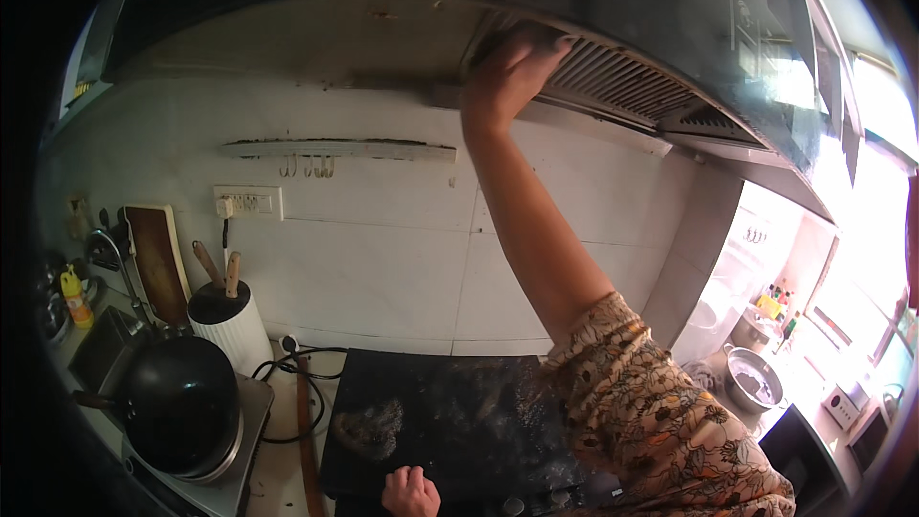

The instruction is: The person cleans the underside of a kitchen range hood using a cloth and paper towels. They repeatedly wipe the metal surface, rinse the cloth at the sink, and continue wiping different sections of the hood.

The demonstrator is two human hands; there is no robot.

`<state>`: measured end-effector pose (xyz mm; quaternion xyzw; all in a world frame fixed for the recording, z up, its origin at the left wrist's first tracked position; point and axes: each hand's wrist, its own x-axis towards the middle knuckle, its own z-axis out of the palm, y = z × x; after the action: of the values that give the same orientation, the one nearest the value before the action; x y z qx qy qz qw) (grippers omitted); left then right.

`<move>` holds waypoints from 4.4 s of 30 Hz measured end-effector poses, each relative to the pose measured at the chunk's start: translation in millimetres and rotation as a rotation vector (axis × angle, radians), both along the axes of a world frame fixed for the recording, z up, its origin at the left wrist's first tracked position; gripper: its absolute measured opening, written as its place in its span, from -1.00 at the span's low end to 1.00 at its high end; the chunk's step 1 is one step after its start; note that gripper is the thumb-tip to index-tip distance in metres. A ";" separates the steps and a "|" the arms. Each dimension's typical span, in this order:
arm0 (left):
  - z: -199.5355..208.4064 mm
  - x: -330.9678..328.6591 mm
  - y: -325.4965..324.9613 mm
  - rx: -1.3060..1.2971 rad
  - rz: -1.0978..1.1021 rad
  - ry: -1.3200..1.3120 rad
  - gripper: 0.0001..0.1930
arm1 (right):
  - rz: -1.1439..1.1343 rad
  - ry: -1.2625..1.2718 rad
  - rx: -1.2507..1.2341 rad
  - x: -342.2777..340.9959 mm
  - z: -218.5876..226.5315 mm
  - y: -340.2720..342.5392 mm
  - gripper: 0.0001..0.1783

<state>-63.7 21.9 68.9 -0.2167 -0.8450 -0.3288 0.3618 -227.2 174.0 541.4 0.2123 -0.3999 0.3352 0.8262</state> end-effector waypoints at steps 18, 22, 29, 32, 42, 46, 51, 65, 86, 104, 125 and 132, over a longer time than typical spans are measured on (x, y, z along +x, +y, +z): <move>12.5 1.2 4.7 -0.015 -0.062 -0.098 -0.89 | -0.811 -0.797 0.421 -19.5 -83.1 55.8 -0.78; 4.8 -0.5 -0.4 -0.043 -0.027 -0.037 -0.91 | -0.385 -0.391 0.069 -10.1 -60.7 74.1 -0.70; 3.0 -1.1 0.5 -0.004 -0.045 0.014 -0.90 | -0.017 0.027 0.058 27.5 -0.4 -1.7 -0.74; 2.7 1.4 -1.9 -0.009 -0.001 0.030 -0.91 | 0.017 -0.115 0.069 1.3 -14.1 6.6 -0.82; 0.9 4.4 -0.2 -0.012 0.008 0.032 -0.91 | 0.484 0.128 0.269 17.4 -4.3 8.6 -0.80; 7.3 2.0 7.6 -0.014 -0.020 -0.051 -0.89 | 0.373 -0.061 0.178 0.9 -5.8 32.4 -0.79; 8.2 2.5 9.4 -0.082 0.010 -0.097 -0.88 | 0.595 -0.269 0.084 -4.6 -16.7 40.9 -0.85; 14.6 2.2 8.3 -0.027 -0.038 0.044 -0.91 | 0.641 -0.451 -0.107 -83.0 -25.1 87.9 -0.72; 509.7 15.7 -5.8 -0.209 -0.273 0.994 -0.73 | 0.644 -0.341 -0.546 -73.2 -8.7 53.2 -0.79; 503.9 18.9 2.9 -0.263 -0.043 0.980 -0.67 | 0.334 0.119 -0.282 18.0 12.6 16.8 -0.39; 500.6 21.1 -8.0 -0.329 0.014 0.980 -0.66 | 1.082 -0.460 -0.311 37.8 -12.5 18.0 -0.65; 502.1 16.1 -1.9 -0.305 -0.032 1.003 -0.66 | 0.878 -0.466 -0.438 28.3 31.2 64.9 -0.65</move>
<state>-47.6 20.0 571.0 -0.4105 -0.6027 -0.0634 0.6813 -198.8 238.9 572.6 0.1021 -0.3669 0.7627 0.5228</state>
